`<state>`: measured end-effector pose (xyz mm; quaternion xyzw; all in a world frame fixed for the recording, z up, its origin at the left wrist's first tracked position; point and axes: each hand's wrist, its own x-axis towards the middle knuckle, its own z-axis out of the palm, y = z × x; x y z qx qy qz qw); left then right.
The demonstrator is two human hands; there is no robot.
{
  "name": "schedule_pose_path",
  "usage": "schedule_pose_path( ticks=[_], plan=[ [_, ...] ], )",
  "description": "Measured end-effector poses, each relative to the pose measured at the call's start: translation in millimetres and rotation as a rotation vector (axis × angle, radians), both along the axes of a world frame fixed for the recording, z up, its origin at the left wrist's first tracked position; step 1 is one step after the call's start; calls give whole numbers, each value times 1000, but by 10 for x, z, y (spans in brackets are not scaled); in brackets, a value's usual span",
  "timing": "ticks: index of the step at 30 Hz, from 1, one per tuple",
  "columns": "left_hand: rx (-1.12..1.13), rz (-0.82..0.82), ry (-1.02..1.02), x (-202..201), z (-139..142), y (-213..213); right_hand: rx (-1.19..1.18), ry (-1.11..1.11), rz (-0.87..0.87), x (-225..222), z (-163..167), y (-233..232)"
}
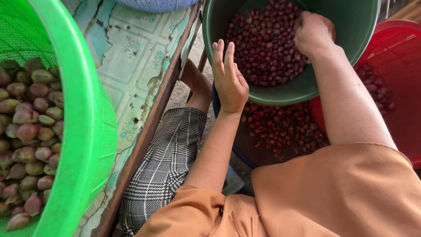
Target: The person sits on the ground and sorts small reddish fruits by hand, moving them between a large blue basin and several smaller baskets. The person repeatedly picks up fruits, inspects them, and places them into different containers.
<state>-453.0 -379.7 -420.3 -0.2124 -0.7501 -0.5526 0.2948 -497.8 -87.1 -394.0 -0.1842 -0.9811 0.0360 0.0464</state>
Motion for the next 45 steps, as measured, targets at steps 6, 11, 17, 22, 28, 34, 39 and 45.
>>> schedule_pose_path(
  ticks=[6,11,17,22,28,34,39,45],
  plan=[
    [-27,37,35,-19,41,-9,-102,-248,96,-231,-2,-310],
    [8,9,37,-42,29,12,-121,-570,100,-222,-5,-452],
    [7,10,13,-30,24,6,-460,-267,-94,-6,263,-179],
    [16,-1,22,-38,49,2,-225,189,89,177,291,-38],
    [-2,81,34,-20,73,22,-272,195,9,121,308,87],
    [-17,91,29,-41,88,24,-178,-76,-137,-198,325,125],
    [-14,95,35,-64,94,38,31,-98,46,-544,119,-96],
    [-15,79,25,-90,82,47,420,-155,202,-833,-369,-581]
  ],
)
